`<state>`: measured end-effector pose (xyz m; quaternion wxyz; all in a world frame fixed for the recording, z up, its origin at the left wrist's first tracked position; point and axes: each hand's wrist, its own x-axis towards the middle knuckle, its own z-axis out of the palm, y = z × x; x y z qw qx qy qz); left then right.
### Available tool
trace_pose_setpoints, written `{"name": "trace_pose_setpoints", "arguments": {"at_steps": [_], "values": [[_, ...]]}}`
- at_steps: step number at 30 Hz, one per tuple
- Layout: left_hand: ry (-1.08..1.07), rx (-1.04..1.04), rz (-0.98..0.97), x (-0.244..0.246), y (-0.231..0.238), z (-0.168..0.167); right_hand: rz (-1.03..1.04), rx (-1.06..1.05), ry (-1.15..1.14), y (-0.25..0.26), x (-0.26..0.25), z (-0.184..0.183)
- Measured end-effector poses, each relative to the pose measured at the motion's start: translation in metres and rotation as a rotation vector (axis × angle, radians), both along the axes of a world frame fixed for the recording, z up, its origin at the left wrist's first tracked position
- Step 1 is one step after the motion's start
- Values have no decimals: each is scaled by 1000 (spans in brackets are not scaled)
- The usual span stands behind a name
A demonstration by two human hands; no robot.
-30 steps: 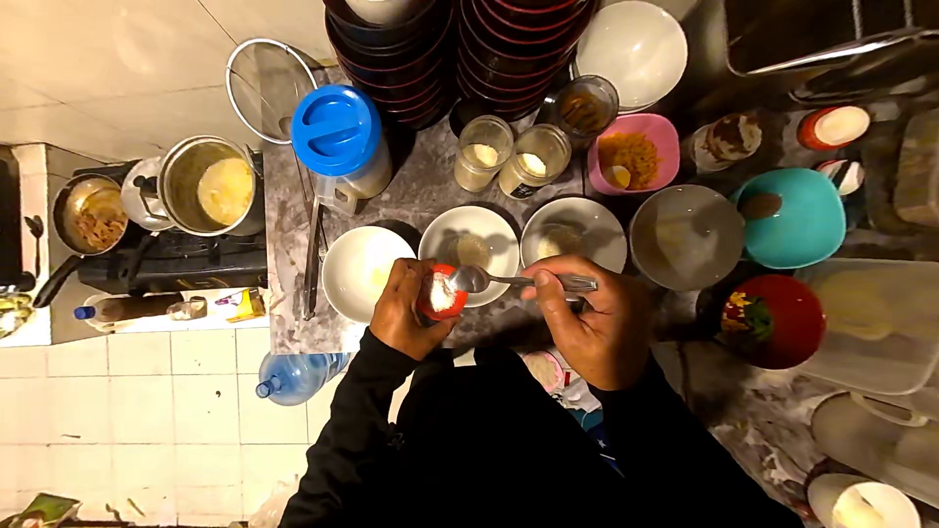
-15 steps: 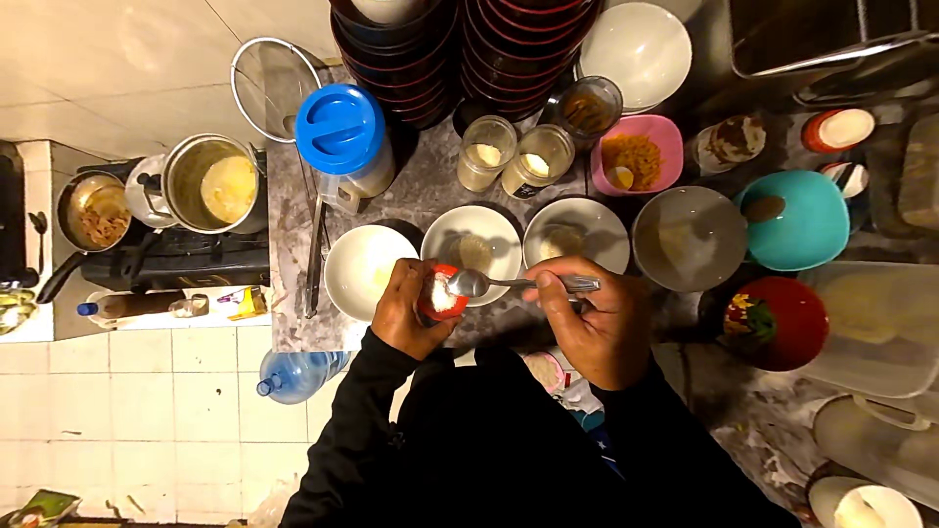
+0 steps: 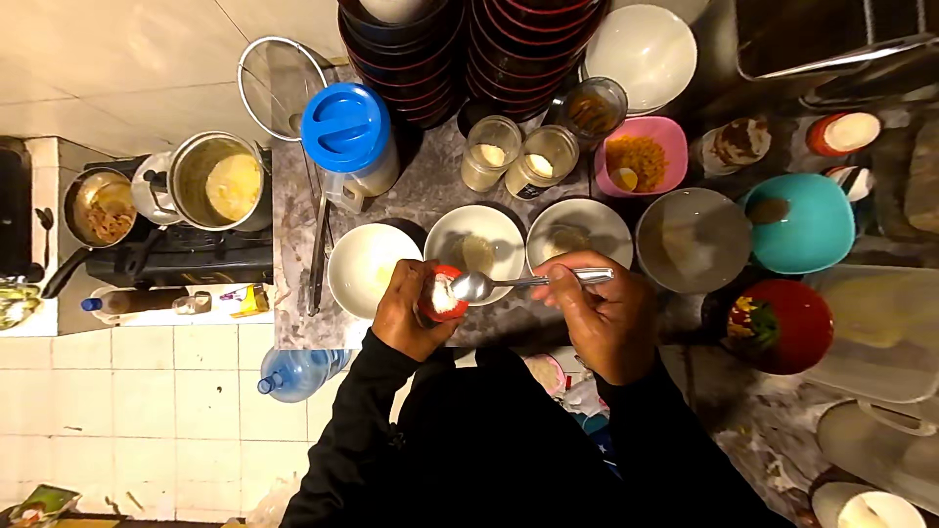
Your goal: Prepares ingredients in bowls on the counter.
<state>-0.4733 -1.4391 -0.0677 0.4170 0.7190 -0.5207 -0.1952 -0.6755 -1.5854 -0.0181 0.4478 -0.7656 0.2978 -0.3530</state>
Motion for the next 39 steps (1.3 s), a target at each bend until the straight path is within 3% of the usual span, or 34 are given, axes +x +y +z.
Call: {"name": "trace_pose_setpoints", "arguments": {"at_steps": [12, 21, 23, 27, 29, 34, 39], "values": [[-3, -6, -5, 0, -2, 0, -36, 120, -103, -19, -31, 2], [-30, 4, -38, -12, -20, -2, -383, 148, -102, -51, -121, 4], [-28, 7, -50, -18, -26, -1, -429, 95, -38, -55, -131, -4], [-4, 26, -74, -31, -39, -1, -344, -186, 304, -57, -132, -36], [14, 34, -92, -39, -48, -1, -353, -249, 279, -57, -136, -42], [-6, -10, -138, -60, -65, -1, -459, -210, -20, -55, -149, -8], [41, -33, -171, -84, -77, -1, -315, -142, -63, -39, -142, 21]]}}
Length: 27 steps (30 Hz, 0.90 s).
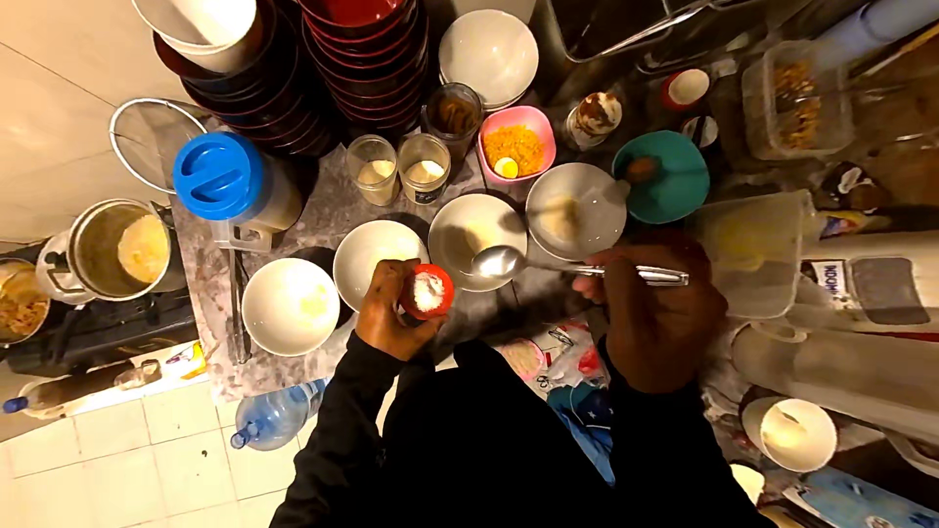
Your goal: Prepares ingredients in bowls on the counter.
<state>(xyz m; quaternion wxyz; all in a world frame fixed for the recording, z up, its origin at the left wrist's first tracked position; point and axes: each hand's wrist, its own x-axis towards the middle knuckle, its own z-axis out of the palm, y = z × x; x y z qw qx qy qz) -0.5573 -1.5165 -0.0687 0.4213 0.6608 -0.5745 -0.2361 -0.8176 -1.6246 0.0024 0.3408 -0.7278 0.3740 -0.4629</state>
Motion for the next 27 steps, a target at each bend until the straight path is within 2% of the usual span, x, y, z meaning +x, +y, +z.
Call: {"name": "trace_pose_setpoints", "arguments": {"at_steps": [4, 15, 27], "values": [[18, -8, -7, -16, -7, 0, 92, 50, 27, 7, 8, -3], [-50, 14, -8, -35, -11, 1, 81, 58, 127, 9, 8, -5], [-55, 42, -3, -35, -11, 2, 85, 141, 71, 0, -1, -13]]}}
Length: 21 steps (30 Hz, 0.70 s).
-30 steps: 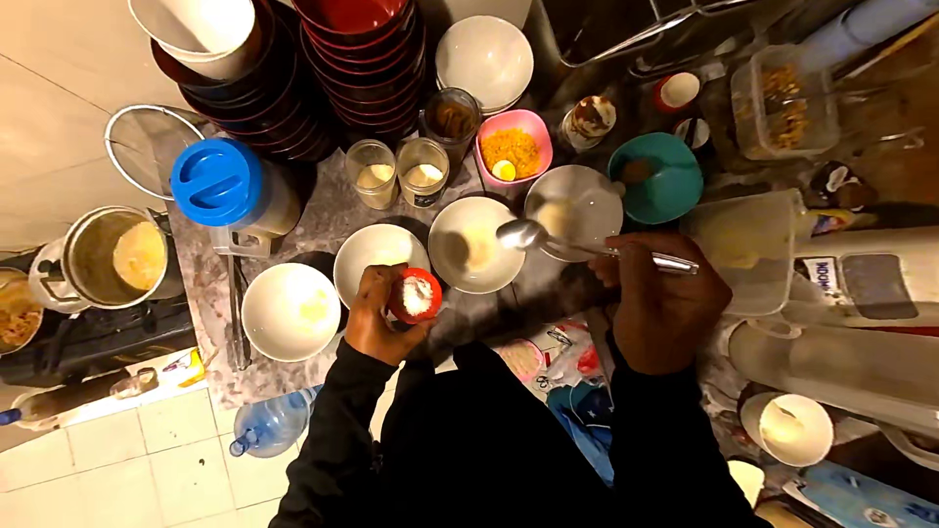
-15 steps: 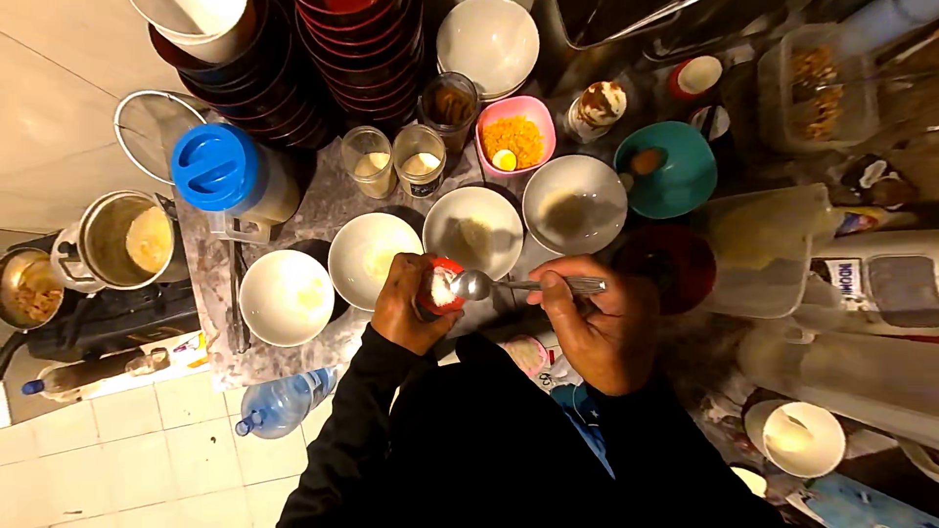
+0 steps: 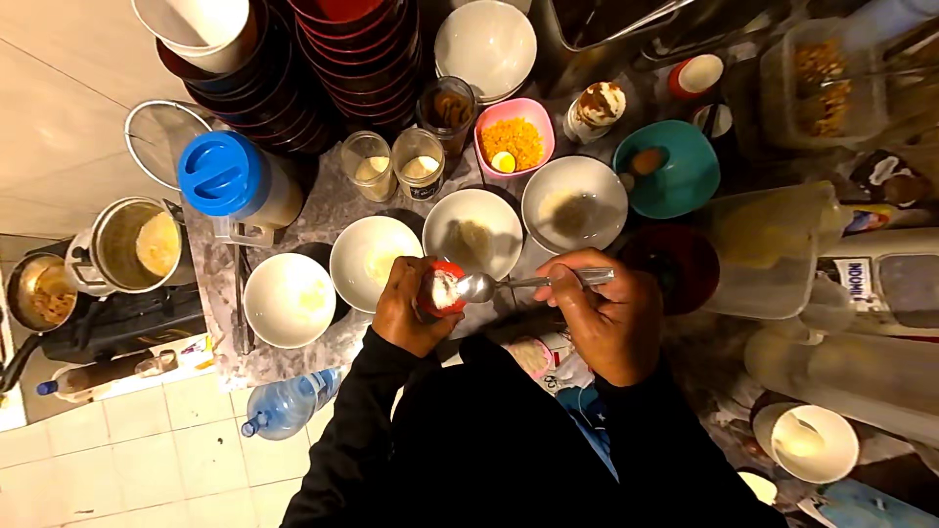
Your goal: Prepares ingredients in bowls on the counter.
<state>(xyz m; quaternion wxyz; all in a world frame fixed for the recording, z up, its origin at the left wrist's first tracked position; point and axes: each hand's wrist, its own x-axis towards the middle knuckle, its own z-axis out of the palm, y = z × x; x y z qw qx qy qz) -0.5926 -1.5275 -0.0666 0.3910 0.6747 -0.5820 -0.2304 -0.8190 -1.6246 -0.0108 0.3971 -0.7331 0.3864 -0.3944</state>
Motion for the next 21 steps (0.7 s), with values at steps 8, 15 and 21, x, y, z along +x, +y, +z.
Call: {"name": "trace_pose_setpoints", "arguments": {"at_steps": [8, 15, 21], "values": [[19, -27, -16, 1, -3, 0, -17, 49, -68, -6, -5, -5], [38, -27, -13, 2, -5, -2, 0, 95, -184, -18, -20, -11], [26, 8, 95, 22, -2, -9, -250, 36, -150, -48, -71, -11]]}}
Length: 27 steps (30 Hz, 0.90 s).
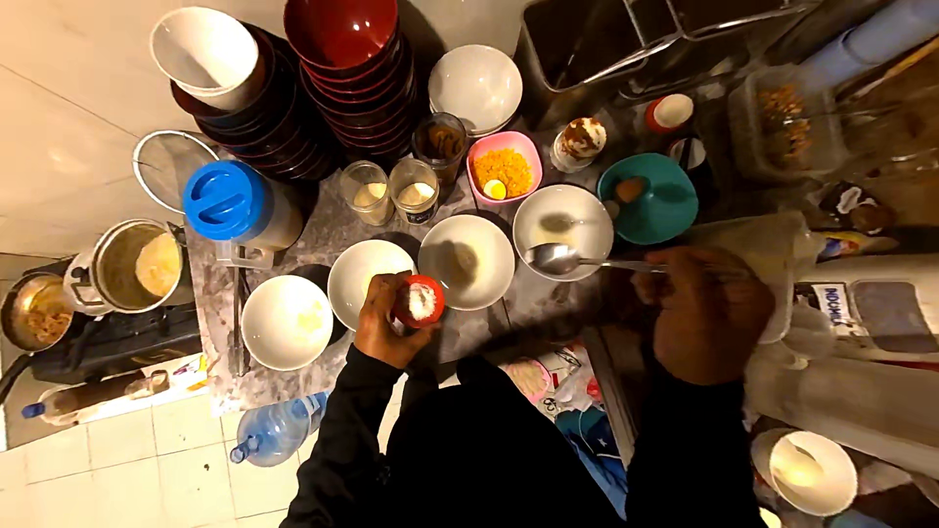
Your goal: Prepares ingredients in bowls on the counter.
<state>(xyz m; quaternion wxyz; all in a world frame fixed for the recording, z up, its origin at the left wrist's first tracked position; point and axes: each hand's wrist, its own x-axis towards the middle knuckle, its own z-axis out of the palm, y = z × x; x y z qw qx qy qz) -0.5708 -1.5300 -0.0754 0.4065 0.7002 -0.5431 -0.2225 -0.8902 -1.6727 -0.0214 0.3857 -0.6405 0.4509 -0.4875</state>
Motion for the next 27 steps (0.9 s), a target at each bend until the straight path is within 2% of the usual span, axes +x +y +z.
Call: {"name": "trace_pose_setpoints", "arguments": {"at_steps": [2, 4, 5, 8, 11, 15, 19, 21, 23, 24, 26, 27], "values": [[-49, -8, 57, 21, 0, 0, -94, -94, 212, -12, -10, -9], [-107, 14, 109, 50, -6, 2, -93, -120, 541, -23, -21, -25], [-130, 39, 138, 67, -13, 2, -95, -125, 619, -27, -25, -34], [-169, 145, 269, 117, -42, -10, -155, -124, 582, -32, -30, -45], [-245, 375, 338, 156, -73, -34, -172, -60, 493, -28, -31, -47], [-364, 657, 316, 184, -103, -81, -152, -71, 440, -23, -29, -52], [-365, 811, 332, 196, -110, -104, -145, -109, 404, -19, -32, -53], [-357, 763, 397, 178, -104, -73, -176, -90, 395, -19, -35, -51], [-351, 517, 439, 131, -104, -16, -204, -65, 372, -20, -36, -51], [-366, 387, 422, 104, -110, 1, -209, -54, 357, -20, -36, -52], [-409, 215, 333, 59, -139, 14, -201, -47, 324, -23, -35, -56], [-434, 203, 293, 43, -160, 13, -191, -51, 306, -25, -34, -57]]}}
